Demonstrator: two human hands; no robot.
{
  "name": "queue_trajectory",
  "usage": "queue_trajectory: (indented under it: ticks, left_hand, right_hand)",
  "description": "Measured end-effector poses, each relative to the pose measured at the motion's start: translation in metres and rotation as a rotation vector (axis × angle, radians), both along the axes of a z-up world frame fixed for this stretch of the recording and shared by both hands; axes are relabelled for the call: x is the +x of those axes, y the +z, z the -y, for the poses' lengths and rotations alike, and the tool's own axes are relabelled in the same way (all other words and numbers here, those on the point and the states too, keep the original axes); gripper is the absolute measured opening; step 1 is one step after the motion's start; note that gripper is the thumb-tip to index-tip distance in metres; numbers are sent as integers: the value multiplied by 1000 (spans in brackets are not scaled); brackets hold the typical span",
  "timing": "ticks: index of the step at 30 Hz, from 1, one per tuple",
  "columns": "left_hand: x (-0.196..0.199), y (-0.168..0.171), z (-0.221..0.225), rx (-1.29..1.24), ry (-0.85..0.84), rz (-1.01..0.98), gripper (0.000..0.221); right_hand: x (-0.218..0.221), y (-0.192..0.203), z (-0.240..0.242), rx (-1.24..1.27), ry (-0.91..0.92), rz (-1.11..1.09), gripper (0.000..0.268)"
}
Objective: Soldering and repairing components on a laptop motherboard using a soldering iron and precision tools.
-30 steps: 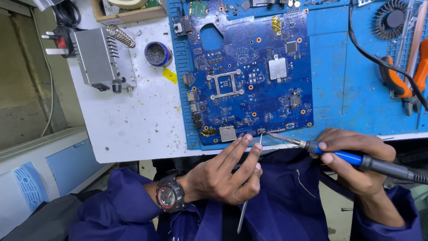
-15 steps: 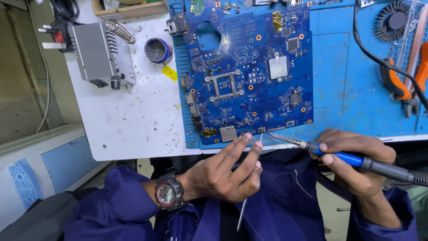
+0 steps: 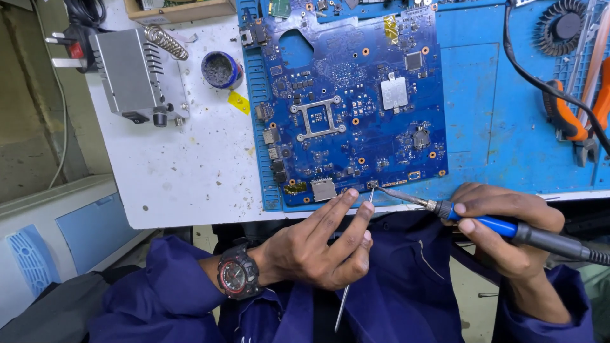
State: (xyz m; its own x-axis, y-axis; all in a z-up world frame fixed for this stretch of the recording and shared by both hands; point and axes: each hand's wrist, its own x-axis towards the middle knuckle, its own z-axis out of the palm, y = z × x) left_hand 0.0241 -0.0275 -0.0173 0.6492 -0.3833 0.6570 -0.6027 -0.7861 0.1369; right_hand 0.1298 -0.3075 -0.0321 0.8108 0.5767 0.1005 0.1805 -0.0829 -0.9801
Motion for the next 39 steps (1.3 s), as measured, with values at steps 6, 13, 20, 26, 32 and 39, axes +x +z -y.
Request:
queue_trajectory:
  ticks: [6,13,20,26,32,39]
  left_hand:
    - [0,0,0,-12,-2,-10,15]
    - [0,1,-1,4,5,-2,13]
    - [0,2,-1,-44,-31,-42,15]
    - [0,4,-3,-1,-53,-49,15]
    - [2,15,-6,-44,-146,-87,15]
    - [-2,14,-19,-267,-259,-173,15]
  right_hand:
    - [0,0,3,-51,-2,15,13]
    - [-2,-2,5,-38,-23,2,13]
    - [-3,-1,1,-22,-45,-20,13]
    - [-1,3,-5,4,-34,-18,13]
    - [2,11,-13,93,-14,-61,13]
    - [4,11,-10,125,-29,-101,13]
